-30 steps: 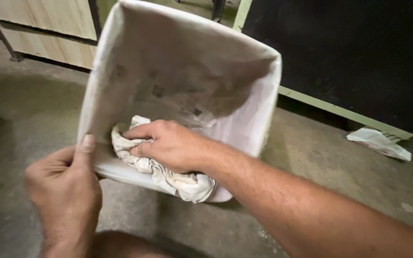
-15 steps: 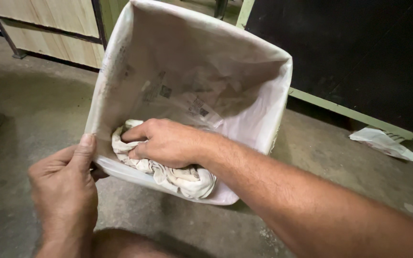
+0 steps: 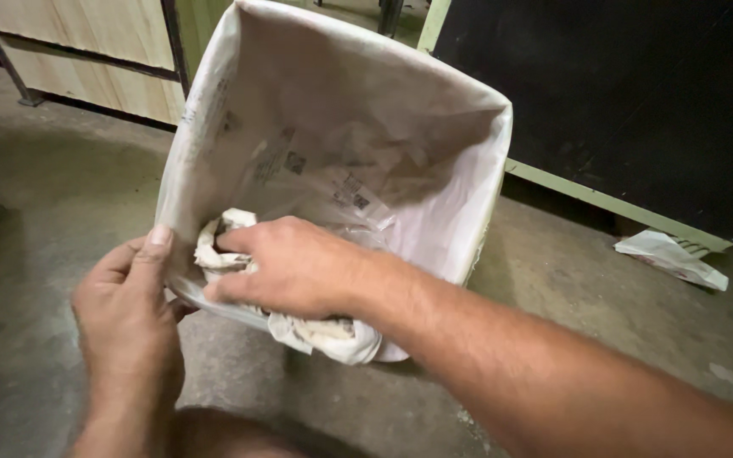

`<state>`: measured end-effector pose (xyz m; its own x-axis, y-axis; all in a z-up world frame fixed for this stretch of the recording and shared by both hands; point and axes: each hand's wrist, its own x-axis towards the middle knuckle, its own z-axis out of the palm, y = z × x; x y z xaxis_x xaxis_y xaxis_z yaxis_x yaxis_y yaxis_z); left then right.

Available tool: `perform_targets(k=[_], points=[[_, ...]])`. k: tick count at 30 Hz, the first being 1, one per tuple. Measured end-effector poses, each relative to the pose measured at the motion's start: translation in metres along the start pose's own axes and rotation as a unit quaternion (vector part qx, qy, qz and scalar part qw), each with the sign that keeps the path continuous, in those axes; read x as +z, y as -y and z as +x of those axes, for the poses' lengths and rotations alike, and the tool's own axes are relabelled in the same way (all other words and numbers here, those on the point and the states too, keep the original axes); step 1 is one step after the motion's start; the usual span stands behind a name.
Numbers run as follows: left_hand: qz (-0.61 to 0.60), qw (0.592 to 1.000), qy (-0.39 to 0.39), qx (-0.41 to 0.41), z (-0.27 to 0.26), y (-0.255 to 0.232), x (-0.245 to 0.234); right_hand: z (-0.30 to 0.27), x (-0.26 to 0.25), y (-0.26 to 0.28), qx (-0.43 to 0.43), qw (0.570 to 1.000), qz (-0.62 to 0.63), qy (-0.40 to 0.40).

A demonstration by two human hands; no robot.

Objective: The person cleans the inside of a white plastic bin using a cloth. They repeatedly wipe the interior surfaces, lift the bin to reach different areas, and adjust the plastic liner inside. The task continues until the bin appears clean.

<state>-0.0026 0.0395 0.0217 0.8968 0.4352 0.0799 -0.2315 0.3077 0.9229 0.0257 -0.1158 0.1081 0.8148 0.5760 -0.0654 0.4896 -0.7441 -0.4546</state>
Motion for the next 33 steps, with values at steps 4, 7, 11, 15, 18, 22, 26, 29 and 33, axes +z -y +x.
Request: perform_targets(k=[4,7,11,15,18,22,26,29,33], points=[[0.023,0.998,-0.024,-0.044,0.003,-0.009,-0.002,-0.017,-0.002,0.027,-0.005,0.988,-0.155,0.016],[0.038,0.998,-0.003,-0.041,0.005,-0.022,0.0,-0.023,0.0,0.034,-0.064,0.977,-0.193,-0.064],[0.115,0.992,0.053,-0.026,0.017,-0.043,0.005,-0.019,-0.004,0.025,-0.049,0.979,-0.186,-0.07],[0.19,0.981,0.036,-0.035,0.031,-0.055,0.015,-0.02,-0.024,0.019,-0.049,0.976,-0.195,-0.083],[0.112,0.984,0.114,-0.074,0.038,-0.06,0.028,-0.023,-0.052,0.021,-0.032,0.976,-0.196,-0.087],[0.066,0.982,0.121,-0.129,0.036,-0.075,0.048,-0.028,-0.083,0.016,-0.036,0.981,-0.175,-0.072],[0.222,0.958,0.136,-0.121,0.044,-0.095,0.073,-0.024,-0.095,0.007,-0.041,0.985,-0.16,-0.057],[0.267,0.943,0.159,-0.118,0.053,-0.106,0.086,-0.021,-0.099,-0.001,-0.049,0.987,-0.131,-0.079],[0.332,0.923,0.185,-0.055,0.065,-0.109,0.096,-0.017,-0.107,-0.019,-0.061,0.989,-0.05,-0.123]])
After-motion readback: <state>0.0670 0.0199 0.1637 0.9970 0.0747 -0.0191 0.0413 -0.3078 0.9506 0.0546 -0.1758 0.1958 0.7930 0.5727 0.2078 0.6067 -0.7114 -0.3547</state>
